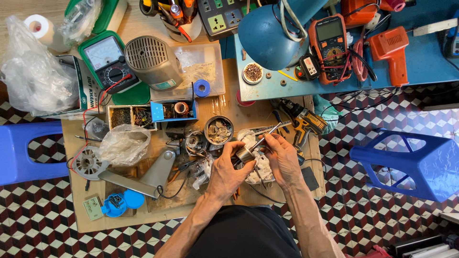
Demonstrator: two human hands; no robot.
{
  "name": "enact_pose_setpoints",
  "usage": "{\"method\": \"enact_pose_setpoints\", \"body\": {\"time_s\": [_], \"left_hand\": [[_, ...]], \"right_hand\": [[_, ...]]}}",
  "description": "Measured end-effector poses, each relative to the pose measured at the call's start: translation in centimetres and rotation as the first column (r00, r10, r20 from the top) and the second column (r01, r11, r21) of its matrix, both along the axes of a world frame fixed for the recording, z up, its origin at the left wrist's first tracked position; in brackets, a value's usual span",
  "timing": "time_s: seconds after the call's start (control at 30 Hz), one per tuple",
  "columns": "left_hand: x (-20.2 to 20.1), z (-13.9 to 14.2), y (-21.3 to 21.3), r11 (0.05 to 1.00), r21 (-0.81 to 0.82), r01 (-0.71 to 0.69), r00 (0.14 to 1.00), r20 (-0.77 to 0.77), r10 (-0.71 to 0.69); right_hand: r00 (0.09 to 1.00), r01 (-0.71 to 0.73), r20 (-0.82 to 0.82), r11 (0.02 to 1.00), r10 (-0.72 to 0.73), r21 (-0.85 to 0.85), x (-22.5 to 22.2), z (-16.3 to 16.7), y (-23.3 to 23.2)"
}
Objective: The person uses a screwdriver to adjust a small cylindrical electrical component, then measures it with a ruler and a multimeter. They continue to manipulate the component with both hands, occasionally picking up and setting down tools on a cluttered workbench.
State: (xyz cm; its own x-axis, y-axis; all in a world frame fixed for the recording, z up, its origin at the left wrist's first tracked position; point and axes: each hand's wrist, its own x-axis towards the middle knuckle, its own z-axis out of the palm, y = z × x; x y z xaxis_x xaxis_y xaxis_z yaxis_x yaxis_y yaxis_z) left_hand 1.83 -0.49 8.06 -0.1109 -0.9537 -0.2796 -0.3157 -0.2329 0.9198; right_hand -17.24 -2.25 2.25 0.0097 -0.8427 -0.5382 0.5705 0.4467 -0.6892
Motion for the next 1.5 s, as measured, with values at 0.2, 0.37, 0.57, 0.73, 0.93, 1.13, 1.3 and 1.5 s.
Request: {"method": "enact_pose_setpoints", "body": {"time_s": [0.2, 0.37, 0.57, 0.73, 0.93, 1.13, 1.3, 1.5], "left_hand": [[0.3, -0.3, 0.1, 0.997, 0.068, 0.025, 1.0, -0.009, -0.025], [0.4, 0.5, 0.0, 0.994, 0.105, 0.002, 1.0, -0.001, -0.001], [-0.6, 1.9, -0.8, 0.997, 0.078, 0.001, 1.0, 0.021, -0.002], [-0.4, 1.8, 0.6, 0.997, 0.07, 0.016, 0.999, 0.035, -0.018], [0.7, 0.6, -0.5, 0.991, 0.132, 0.005, 0.999, 0.053, -0.012], [1.1, -0.8, -4.4, 0.996, 0.042, -0.074, 0.984, 0.163, 0.066], [1.3, -2.2, -2.5, 0.988, 0.12, -0.093, 0.988, 0.13, 0.077], [-6.1, -5.2, -0.9, 0.96, 0.224, -0.169, 0.98, 0.138, 0.14]], "right_hand": [[1.0, -0.006, 0.016, 1.0, 0.006, -0.005, -0.3, -0.1, -0.6], [0.998, 0.03, 0.048, 0.998, -0.027, -0.05, 0.8, 0.5, -0.5], [0.989, 0.146, -0.018, 0.982, -0.149, -0.116, 0.2, 1.1, -1.6], [0.96, 0.275, -0.006, 0.95, -0.279, -0.146, -2.2, 0.5, -2.6], [0.912, 0.394, -0.053, 0.905, -0.406, -0.158, -5.7, 0.6, -3.5], [0.948, 0.301, -0.087, 0.951, -0.307, -0.07, -6.4, 0.6, -2.0], [0.929, 0.353, -0.116, 0.936, -0.351, -0.004, -6.1, -0.8, -0.5], [0.923, 0.372, -0.119, 0.928, -0.366, 0.029, -8.4, -0.5, 0.0]]}}
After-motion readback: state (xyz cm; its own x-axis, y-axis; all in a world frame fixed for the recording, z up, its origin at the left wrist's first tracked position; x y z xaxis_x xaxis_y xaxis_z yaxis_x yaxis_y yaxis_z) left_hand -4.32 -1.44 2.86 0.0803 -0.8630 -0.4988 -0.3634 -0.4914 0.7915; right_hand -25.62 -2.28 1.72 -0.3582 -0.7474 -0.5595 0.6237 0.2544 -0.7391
